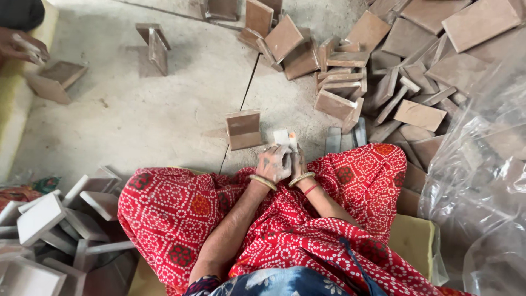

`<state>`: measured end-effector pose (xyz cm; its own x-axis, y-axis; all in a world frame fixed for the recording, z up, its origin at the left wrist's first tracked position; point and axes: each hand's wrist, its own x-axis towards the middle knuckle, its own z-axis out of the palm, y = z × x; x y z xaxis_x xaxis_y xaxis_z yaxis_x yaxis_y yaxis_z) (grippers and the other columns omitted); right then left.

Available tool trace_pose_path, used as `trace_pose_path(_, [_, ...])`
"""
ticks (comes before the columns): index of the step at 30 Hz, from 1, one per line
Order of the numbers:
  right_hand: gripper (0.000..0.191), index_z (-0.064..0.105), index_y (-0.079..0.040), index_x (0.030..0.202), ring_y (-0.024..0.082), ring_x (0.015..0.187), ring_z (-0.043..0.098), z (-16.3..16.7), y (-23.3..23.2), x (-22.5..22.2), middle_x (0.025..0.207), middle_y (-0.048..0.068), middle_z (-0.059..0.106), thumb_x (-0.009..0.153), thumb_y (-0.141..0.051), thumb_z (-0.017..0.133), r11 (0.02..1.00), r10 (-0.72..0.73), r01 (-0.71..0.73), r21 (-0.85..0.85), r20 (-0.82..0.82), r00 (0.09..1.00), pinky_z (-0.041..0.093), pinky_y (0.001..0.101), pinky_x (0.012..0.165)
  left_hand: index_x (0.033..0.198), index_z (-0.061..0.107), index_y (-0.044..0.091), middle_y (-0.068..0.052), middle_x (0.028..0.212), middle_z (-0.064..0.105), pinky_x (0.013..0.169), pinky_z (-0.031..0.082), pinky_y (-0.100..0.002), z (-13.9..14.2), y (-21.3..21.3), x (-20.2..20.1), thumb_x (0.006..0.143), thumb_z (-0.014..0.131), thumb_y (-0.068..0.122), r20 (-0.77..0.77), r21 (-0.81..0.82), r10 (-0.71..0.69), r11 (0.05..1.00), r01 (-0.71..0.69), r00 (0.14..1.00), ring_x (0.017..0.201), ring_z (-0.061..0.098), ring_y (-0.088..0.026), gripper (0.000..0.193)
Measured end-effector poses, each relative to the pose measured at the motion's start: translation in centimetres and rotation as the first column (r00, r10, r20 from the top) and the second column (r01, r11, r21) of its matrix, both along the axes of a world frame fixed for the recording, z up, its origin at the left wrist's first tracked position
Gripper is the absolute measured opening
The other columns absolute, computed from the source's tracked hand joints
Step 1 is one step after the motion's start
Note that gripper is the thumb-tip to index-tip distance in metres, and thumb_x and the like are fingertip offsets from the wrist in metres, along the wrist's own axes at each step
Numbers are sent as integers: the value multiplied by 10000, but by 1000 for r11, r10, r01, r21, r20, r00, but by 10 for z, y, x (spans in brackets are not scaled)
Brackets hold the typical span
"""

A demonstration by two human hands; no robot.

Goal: The person sits on the floor and repeatedly rubs small rectangular blocks against a fixed metal wire to smooth their edges. They handle the blocks one at a time, turning them over to work different sides, and place finished pieces into a growing pile to the left.

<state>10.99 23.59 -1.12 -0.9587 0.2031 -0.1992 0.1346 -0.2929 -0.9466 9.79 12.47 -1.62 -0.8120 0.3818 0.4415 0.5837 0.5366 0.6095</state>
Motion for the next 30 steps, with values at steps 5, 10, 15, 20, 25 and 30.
trace_pose_path(5, [454, 658, -21, 1188, 135, 1005, 672, -27, 14, 2, 1106, 72, 718, 1056, -392, 432, 988, 78, -78, 135, 5, 997, 576, 285, 854, 940, 680, 109, -170, 879, 723, 691, 564, -483, -14, 5, 2, 764, 729, 185, 19, -68, -48, 996, 49, 999, 782, 695, -379, 198])
trace_pose_path(10, [443, 684, 30, 1026, 131, 706, 538, -44, 17, -8, 831, 66, 633, 1130, -319, 432, 937, 68, -87, 337, 69, 995, 433, 299, 604, 1062, 670, 117, -151, 951, 715, 741, 574, -469, -7, -28, 19, 895, 677, 166, 136, 61, -38, 998, 30, 990, 835, 697, -353, 174])
trace_pose_path(15, [452, 691, -3, 1147, 211, 627, 704, -32, 18, -12, 975, 125, 790, 1044, -390, 482, 986, 74, -31, -165, 258, 963, 565, 344, 512, 1029, 686, 168, -101, 969, 727, 729, 585, -468, 39, -97, 15, 999, 617, 230, 199, -458, 108, 889, -5, 974, 870, 721, -310, 98])
trace_pose_path(20, [601, 632, -20, 1268, 238, 655, 727, -30, 14, -22, 1028, 157, 784, 996, -548, 546, 964, 101, -23, -264, 285, 953, 602, 369, 540, 1232, 663, 195, -179, 1245, 635, 891, 506, -527, 62, -179, -1, 837, 636, 493, 463, -496, 198, 866, 67, 864, 1131, 607, -395, 495])
trace_pose_path(25, [676, 634, -77, 1216, 213, 593, 693, -20, 7, -27, 952, 115, 778, 917, -675, 534, 944, 201, -95, -317, 322, 925, 571, 344, 474, 1330, 641, 199, -150, 1366, 612, 1065, 412, -497, 27, -150, -8, 923, 608, 454, 466, -577, -64, 734, 358, 882, 1229, 555, -380, 481])
trace_pose_path(30, [597, 625, -18, 1234, 231, 690, 731, 7, 8, -10, 996, 165, 763, 980, -557, 581, 961, 149, -99, -258, 183, 972, 601, 346, 546, 1321, 658, 163, -136, 1360, 630, 1112, 407, -433, 29, -149, -12, 923, 639, 393, 624, -414, -63, 818, 398, 779, 1270, 558, -338, 459])
